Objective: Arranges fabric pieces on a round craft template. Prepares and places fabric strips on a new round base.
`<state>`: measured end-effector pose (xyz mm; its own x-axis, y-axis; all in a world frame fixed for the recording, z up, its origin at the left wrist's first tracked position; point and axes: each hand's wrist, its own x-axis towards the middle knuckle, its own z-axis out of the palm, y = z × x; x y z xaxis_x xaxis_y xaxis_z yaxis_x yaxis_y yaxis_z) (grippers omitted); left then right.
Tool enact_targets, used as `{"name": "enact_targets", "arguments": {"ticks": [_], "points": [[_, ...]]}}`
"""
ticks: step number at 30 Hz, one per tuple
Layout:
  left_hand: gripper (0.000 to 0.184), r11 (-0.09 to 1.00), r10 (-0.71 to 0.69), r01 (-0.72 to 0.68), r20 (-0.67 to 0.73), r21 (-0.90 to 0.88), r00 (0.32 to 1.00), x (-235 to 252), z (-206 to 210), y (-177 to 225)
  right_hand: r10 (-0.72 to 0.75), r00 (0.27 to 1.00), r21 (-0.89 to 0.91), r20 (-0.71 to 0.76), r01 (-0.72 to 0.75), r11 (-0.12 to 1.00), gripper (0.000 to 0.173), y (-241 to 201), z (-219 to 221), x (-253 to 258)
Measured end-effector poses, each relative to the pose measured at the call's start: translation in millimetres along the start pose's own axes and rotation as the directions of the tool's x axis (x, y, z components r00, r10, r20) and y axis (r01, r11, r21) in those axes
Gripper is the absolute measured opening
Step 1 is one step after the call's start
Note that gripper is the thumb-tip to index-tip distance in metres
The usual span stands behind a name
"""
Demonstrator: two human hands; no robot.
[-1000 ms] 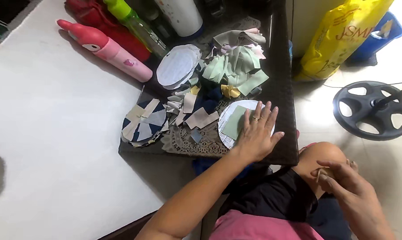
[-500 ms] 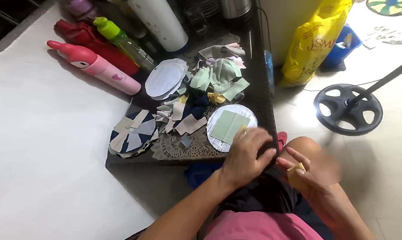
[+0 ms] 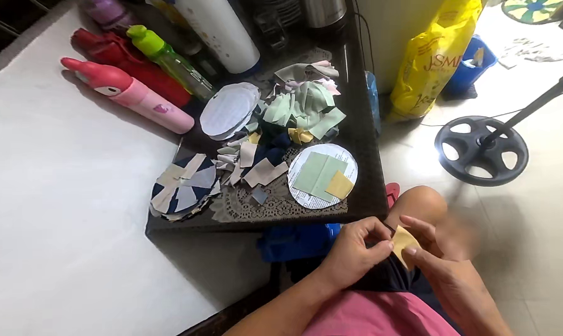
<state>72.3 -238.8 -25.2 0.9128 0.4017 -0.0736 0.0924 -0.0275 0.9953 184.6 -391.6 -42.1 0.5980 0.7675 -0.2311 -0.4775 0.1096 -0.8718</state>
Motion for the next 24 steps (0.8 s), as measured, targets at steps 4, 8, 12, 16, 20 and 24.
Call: {"name": "enact_targets", "arguments": {"ticks": [4,8,12,16,20,24], "points": [[0.010,0.961,-0.165,0.175,0.062,-0.215,0.984,-4.1,-9.7,0.5,-0.005,1.000,0.058,0.018,0.004,0.998,0.041,-0.3,-0.9,0.0],[0.008,0.913,-0.258,0.289,0.141,-0.286,0.956,-9.7,-13.8,-4.8,-0.118,0.993,0.008,0.021,0.118,0.993,0.037,-1.9,-0.3,-0.9],[0.048,0.708,-0.471,0.554,0.290,-0.439,0.833,-13.9,-11.7,-6.9,-0.450,0.880,-0.484,0.151,0.463,0.743,0.028,3.4,1.4,-3.7],[0.076,0.467,-0.491,0.668,0.458,-0.580,0.741,-16.3,-10.8,-5.8,-0.645,0.659,-0.770,0.387,0.616,0.166,0.016,18.7,3.9,-8.5],[0.024,0.466,-0.570,0.618,0.318,-0.633,0.757,-18.6,-4.6,-0.4,-0.658,0.565,-0.754,0.497,0.657,-0.006,0.020,39.4,-3.2,-19.7],[0.020,0.558,-0.565,0.602,0.269,-0.571,0.780,-19.3,-5.7,1.6,-0.682,0.677,-0.727,0.276,0.611,0.313,0.022,39.3,-14.6,-31.2]]}}
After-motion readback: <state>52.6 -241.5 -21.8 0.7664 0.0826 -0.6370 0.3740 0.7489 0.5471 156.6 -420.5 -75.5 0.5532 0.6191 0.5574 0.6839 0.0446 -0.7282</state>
